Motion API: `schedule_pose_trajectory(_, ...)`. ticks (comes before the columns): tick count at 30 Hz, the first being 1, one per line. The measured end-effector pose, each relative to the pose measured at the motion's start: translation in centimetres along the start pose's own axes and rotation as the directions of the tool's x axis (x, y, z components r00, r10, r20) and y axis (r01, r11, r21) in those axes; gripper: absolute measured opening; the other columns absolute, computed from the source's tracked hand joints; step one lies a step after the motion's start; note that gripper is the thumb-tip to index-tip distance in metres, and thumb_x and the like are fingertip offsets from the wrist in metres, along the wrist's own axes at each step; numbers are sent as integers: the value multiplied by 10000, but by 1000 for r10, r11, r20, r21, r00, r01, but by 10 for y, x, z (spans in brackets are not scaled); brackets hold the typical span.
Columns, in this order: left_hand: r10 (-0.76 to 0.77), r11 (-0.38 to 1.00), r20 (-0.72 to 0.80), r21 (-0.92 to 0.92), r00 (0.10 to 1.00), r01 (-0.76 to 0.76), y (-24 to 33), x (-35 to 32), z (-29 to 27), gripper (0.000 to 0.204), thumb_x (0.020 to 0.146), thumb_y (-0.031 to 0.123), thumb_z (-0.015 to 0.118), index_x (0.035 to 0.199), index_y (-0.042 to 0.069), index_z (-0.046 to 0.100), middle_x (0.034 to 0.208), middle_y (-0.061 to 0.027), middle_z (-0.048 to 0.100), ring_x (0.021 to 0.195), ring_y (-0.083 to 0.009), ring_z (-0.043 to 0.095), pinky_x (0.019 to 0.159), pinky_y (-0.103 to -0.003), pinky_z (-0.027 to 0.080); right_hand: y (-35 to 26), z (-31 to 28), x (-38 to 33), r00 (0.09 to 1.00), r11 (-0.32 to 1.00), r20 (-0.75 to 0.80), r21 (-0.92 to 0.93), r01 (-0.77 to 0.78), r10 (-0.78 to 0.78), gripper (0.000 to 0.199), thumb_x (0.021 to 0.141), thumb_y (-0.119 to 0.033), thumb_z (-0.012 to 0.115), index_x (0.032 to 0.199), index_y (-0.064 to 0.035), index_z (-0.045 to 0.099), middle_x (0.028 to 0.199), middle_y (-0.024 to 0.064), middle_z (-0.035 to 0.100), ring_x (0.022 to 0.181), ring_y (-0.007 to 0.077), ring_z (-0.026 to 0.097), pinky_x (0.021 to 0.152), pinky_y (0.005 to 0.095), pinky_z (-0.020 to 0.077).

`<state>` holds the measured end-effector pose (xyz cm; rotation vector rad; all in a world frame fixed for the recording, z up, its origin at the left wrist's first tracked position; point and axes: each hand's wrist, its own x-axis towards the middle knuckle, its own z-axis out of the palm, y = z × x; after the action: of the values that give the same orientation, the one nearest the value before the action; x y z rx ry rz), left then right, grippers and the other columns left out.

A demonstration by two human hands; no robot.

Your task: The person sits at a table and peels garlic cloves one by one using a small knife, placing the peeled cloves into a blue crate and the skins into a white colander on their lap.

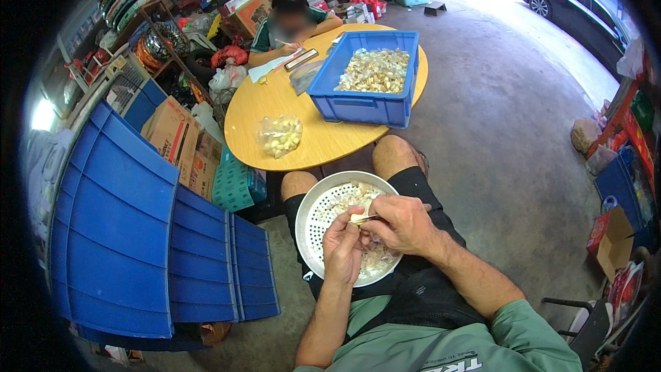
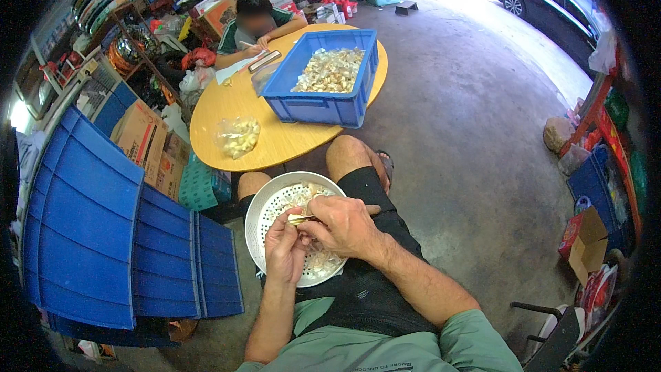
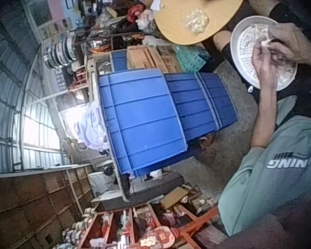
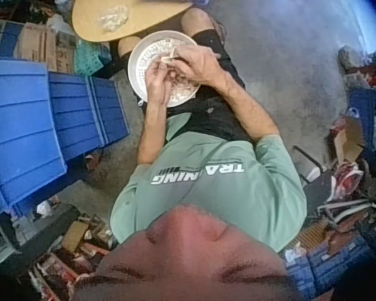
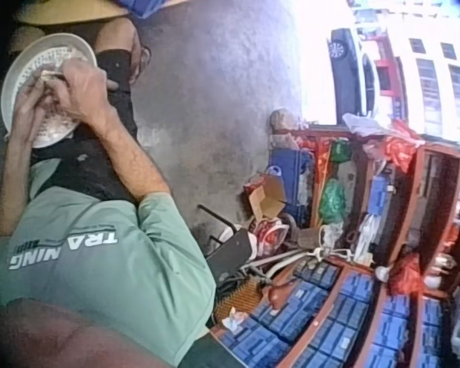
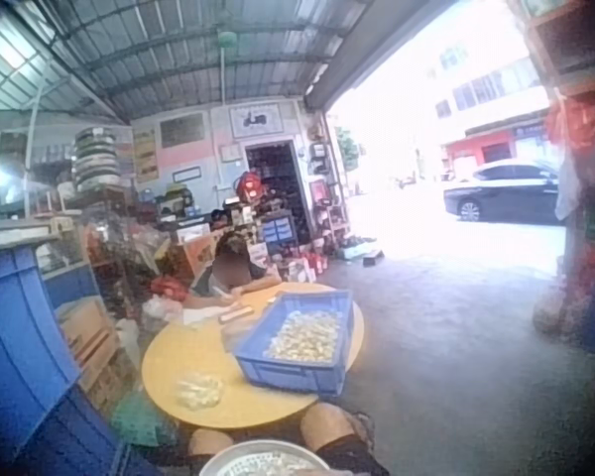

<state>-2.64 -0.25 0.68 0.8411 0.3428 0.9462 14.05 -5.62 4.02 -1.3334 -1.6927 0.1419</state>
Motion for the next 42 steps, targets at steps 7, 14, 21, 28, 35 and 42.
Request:
schedule_pose_trajectory(7, 18, 1000, -2, 1, 1000, -18, -3, 0, 1, 287, 1038, 117, 612, 1292, -15, 636, 998, -54, 702, 804, -82, 596, 751, -219, 500, -2, -3, 0, 1000, 1000, 23, 9, -9, 9, 253, 885, -258, 744, 900, -23, 649, 798, 167, 678, 739, 345, 696, 659, 442, 547)
schedule_pose_trajectory(14, 32, 999, 1, -23, 999, -32, -3, 1, -1, 275, 1027, 130, 637, 1267, -3, 645, 1030, -60, 698, 815, -91, 597, 752, -219, 500, 0, 0, -1, 999, 998, 11, 26, -53, 53, 252, 897, -246, 730, 870, -18, 627, 806, 174, 681, 741, 353, 693, 664, 445, 544)
schedule_pose_trajectory(21, 45, 998, 16, -34, 999, -45, -4, 1, -2, 263, 998, 108, 678, 1238, 6, 647, 1031, -68, 692, 813, -106, 596, 751, -231, 508, 3, 3, -1, 1000, 995, -17, 99, -21, 22, 268, 892, -227, 735, 808, -7, 606, 725, 163, 662, 662, 344, 679, 599, 432, 524)
schedule_pose_trajectory(28, 69, 997, -22, -45, 997, -70, -4, 3, -5, 276, 987, 78, 685, 1246, 0, 635, 1038, -84, 676, 849, -116, 607, 754, -242, 515, 6, 3, -3, 996, 977, -21, 196, -81, 87, 264, 884, -198, 731, 795, 5, 587, 700, 166, 635, 626, 344, 655, 574, 431, 497)
schedule_pose_trajectory(35, 78, 997, -9, 2, 997, -78, -3, 3, -5, 274, 973, 57, 696, 1234, -7, 640, 1089, -93, 690, 897, -121, 641, 781, -249, 529, 3, 4, -2, 998, 991, -11, 119, -64, 66, 245, 895, -202, 714, 851, -3, 579, 779, 187, 639, 717, 370, 663, 621, 443, 504)
schedule_pose_trajectory(42, 90, 993, -5, 74, 996, -90, -5, 4, -8, 244, 971, 79, 703, 1197, 5, 647, 1040, -101, 717, 853, -135, 675, 764, -253, 563, -1, -2, -1, 1000, 997, 4, 70, -19, 19, 264, 897, -237, 722, 845, -15, 590, 768, 178, 644, 714, 364, 670, 633, 448, 522)
